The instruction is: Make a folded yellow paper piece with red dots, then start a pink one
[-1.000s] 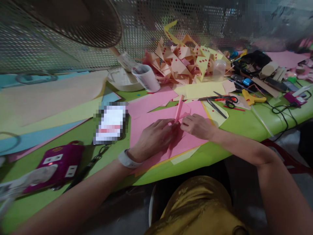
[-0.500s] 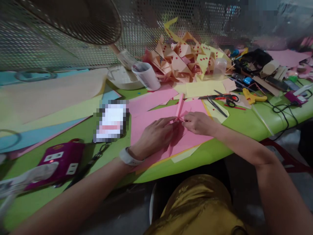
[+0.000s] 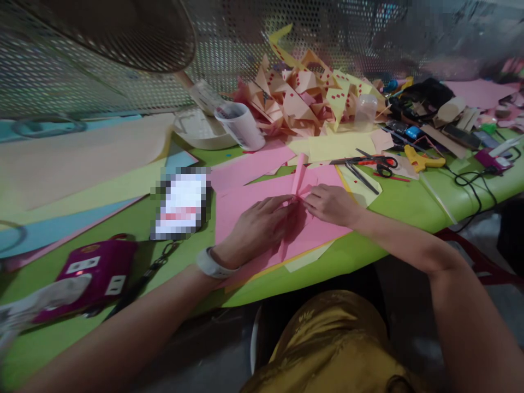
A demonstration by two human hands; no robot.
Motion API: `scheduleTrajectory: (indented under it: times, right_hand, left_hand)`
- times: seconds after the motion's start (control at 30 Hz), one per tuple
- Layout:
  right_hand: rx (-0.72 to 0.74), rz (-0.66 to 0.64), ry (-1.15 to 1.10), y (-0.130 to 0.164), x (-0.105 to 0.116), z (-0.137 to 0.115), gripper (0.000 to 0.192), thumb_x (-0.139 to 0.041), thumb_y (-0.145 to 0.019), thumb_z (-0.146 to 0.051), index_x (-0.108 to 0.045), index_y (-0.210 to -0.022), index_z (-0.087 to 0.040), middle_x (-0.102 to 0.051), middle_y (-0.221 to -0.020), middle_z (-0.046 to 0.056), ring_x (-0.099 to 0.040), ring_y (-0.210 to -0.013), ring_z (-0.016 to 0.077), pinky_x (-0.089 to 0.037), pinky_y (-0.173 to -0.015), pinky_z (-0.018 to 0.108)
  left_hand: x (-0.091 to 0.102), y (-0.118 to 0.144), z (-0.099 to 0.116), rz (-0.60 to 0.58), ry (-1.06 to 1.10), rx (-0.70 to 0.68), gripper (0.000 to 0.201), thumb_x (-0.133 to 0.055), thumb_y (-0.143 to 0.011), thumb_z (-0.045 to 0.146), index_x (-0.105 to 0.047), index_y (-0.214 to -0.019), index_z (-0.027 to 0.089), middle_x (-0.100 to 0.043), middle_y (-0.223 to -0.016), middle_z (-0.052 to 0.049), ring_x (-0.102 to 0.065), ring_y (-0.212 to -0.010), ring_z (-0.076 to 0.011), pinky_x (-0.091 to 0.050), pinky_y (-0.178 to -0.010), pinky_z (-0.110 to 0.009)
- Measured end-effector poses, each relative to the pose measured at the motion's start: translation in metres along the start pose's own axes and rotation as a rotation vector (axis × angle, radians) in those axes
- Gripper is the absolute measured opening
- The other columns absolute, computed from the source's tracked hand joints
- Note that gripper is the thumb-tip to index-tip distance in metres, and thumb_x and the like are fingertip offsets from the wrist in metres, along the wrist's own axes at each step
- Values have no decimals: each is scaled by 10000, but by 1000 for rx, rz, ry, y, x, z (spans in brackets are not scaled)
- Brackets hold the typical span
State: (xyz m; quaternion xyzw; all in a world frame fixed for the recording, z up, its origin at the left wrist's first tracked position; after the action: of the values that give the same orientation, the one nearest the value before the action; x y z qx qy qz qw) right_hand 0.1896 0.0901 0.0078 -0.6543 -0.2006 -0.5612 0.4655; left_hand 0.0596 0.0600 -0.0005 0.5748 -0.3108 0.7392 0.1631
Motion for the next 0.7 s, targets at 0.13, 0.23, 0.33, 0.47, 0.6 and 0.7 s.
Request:
scheduleTrajectory:
  times: [0.13, 0.23, 0.33, 0.47, 0.6, 0.7]
  right_hand:
    - [-109, -21, 26, -2, -3, 2, 264, -479, -1012, -218, -693, -903, -109, -683, -862, 94, -602, -820, 179, -432, -634, 279]
    - [-129, -72, 58, -2, -6, 2, 222, -479, -1000, -167, -680, -931, -105, -675, -893, 102, -598, -835, 183, -422, -609, 272]
    - [-63, -74, 38, -1, -6, 0, 223, -480, -1008, -187, -677, -938, -112, -667, -916, 104, -586, -856, 182, -435, -646, 276]
    - [56, -21, 81, 2, 1, -5, 248, -466, -1011, -162, -689, -910, -119, -667, -876, 90, -570, -808, 168, -424, -664, 289]
    - [197, -23, 152, 3, 2, -15, 280, -430, -998, -67, -696, -929, -118, -672, -832, 77, -563, -772, 154, -403, -650, 293]
    - [227, -31, 173, 3, 1, -16, 279, -429, -999, -67, -693, -925, -118, -670, -830, 73, -563, -782, 158, -404, -660, 301]
  left_hand:
    - [1, -1, 2, 26, -14, -9, 390, -481, -889, 122, -620, -1253, 131, -645, -1318, -168, -626, -1171, -316, -541, -943, -464]
    - [1, -2, 2, 24, -36, 0, 367, -471, -897, 127, -636, -1225, 141, -652, -1311, -157, -631, -1165, -310, -541, -938, -450]
    - [1, -2, 2, 18, -33, -1, 374, -488, -877, 115, -642, -1217, 148, -650, -1310, -158, -629, -1173, -313, -539, -945, -458]
    - [1, -2, 2, 12, -17, 4, 373, -496, -878, 111, -643, -1217, 158, -651, -1309, -159, -631, -1170, -313, -546, -940, -467]
    - [2, -2, 2, 19, -24, 8, 360, -485, -892, 118, -634, -1219, 152, -660, -1289, -167, -635, -1158, -310, -546, -938, -461]
    - [2, -3, 2, 25, -28, 6, 351, -494, -884, 116, -636, -1203, 154, -664, -1279, -161, -642, -1141, -302, -544, -932, -445]
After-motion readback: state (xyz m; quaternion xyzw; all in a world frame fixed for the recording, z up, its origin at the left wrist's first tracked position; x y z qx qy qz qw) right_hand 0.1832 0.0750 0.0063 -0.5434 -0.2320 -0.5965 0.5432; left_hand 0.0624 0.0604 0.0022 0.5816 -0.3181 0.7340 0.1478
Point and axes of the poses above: each hand's wrist, its own y-axis away from the middle knuckle, its own x-axis out of the back of the hand, z = x × y, the point moved 7 cm from there along -y, towards the middle knuckle
